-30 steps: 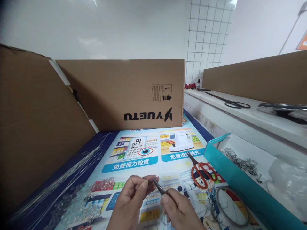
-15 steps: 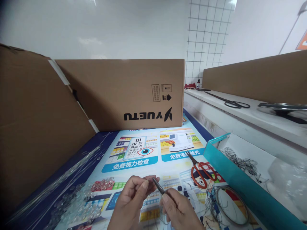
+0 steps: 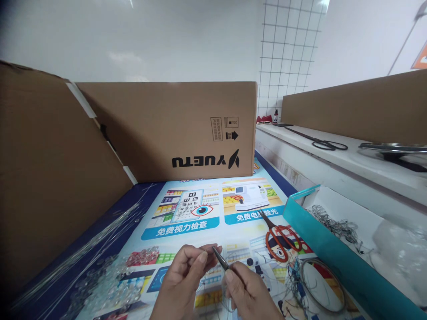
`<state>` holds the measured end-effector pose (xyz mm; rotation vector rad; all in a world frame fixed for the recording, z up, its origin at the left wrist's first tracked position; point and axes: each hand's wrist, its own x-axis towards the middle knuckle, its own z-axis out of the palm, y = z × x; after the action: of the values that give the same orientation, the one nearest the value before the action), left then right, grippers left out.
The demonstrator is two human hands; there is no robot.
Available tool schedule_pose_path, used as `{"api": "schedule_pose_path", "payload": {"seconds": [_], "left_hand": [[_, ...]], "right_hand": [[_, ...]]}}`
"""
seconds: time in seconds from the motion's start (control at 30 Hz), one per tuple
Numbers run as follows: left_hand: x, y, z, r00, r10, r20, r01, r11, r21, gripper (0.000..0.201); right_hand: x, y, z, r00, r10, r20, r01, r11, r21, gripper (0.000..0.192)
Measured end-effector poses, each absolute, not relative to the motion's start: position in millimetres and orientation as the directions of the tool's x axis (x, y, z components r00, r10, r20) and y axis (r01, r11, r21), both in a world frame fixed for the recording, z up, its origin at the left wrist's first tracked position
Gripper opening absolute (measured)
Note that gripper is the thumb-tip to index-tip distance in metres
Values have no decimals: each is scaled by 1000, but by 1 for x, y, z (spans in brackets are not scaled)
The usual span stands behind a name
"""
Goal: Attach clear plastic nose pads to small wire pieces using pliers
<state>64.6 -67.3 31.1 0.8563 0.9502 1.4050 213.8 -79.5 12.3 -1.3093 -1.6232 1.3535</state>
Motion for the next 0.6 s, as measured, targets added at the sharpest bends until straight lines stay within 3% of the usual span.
{"api": "schedule_pose_path", "payload": {"seconds": [0.6], "left_hand": [[64, -68, 32, -58, 997, -52, -320, 31, 947, 26]], "right_hand": [[210, -83, 18, -268, 953, -140, 295, -57, -954, 44]]}}
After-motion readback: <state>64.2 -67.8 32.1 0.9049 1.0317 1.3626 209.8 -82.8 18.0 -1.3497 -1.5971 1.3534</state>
